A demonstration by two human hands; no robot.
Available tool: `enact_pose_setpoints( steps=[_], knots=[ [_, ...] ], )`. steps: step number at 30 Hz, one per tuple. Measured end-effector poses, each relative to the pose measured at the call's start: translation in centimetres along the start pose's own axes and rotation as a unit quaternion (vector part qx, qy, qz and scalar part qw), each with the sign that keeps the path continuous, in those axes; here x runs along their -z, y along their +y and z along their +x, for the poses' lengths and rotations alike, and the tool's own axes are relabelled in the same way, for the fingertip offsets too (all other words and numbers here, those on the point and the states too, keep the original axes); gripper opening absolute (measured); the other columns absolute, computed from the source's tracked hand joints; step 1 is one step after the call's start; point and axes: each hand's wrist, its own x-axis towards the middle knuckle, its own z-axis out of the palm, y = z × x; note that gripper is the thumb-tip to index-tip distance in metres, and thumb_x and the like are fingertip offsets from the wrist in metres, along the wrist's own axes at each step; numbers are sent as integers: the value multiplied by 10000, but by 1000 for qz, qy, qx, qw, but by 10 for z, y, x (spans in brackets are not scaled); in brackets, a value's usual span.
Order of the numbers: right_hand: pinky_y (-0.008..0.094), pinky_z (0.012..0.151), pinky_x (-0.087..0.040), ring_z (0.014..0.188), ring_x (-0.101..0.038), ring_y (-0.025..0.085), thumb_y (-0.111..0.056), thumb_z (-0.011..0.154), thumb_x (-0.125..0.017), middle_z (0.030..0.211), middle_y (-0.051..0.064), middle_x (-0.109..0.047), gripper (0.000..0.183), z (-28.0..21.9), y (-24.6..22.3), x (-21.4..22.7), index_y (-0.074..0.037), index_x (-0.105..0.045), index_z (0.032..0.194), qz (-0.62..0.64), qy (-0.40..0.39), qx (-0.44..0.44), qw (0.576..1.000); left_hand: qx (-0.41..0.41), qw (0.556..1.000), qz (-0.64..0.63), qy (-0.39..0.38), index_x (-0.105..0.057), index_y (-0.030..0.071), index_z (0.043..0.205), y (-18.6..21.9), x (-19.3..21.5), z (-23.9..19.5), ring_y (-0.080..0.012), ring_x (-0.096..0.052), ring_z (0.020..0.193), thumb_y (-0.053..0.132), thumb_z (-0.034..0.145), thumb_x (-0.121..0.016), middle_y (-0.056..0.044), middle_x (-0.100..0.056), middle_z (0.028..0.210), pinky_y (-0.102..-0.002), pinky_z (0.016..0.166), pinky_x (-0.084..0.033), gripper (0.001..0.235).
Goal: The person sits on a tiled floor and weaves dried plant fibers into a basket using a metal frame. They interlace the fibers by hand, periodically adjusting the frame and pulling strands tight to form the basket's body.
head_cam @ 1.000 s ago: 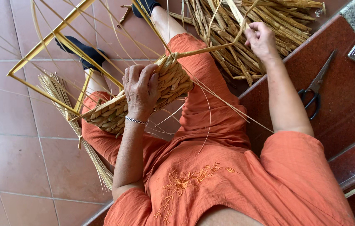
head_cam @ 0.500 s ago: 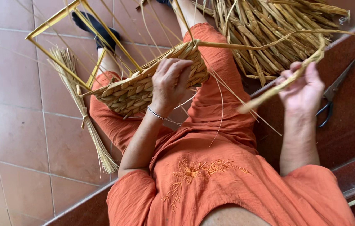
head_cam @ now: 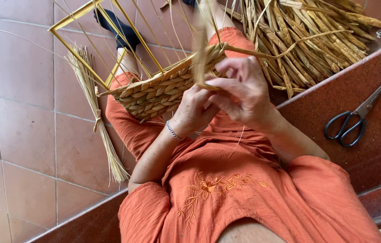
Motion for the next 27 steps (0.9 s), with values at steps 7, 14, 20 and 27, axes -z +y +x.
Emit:
enact_pose_setpoints(
  steps=[7, 14, 20, 27],
  knots=[
    [264, 750, -647, 940, -725, 160, -141, 1206, -599, 1091, 123, -736, 162, -2, 94, -21, -8, -690, 1193, 192, 106, -170, 961, 109, 904, -276, 309, -586, -4, 1260, -21, 15, -15, -189, -726, 1036, -98, 1035, -613, -127, -693, 1192, -336, 929, -632, 245],
    [254, 683, -642, 848, -753, 152, -120, 1082, -618, 1006, 145, -752, 161, -15, 167, -33, -13, -717, 1150, 153, -64, -366, 916, 6, 941, 64, 333, -617, 46, 1121, -58, 2, 0, -140, -691, 982, -31, 1037, -684, -92, -694, 1159, -234, 856, -593, 132],
    [271, 912, -599, 1076, -722, 139, -57, 1069, -599, 1190, 118, -719, 279, 3, 174, -42, -10, -629, 1342, 307, -167, -315, 883, 150, 902, -215, 343, -669, -2, 1141, -95, -31, 20, -111, -716, 964, -68, 1013, -685, -65, -704, 1087, -259, 893, -629, 145],
    [276, 689, -572, 742, -640, 113, -138, 1048, -697, 883, 71, -716, 106, -20, 218, -44, -62, -762, 1083, 173, -218, -343, 897, 159, 849, -404, 301, -639, 138, 1226, -97, -19, 24, -57, -595, 822, -18, 949, -673, 37, -637, 992, -194, 742, -582, 320]
  ],
)
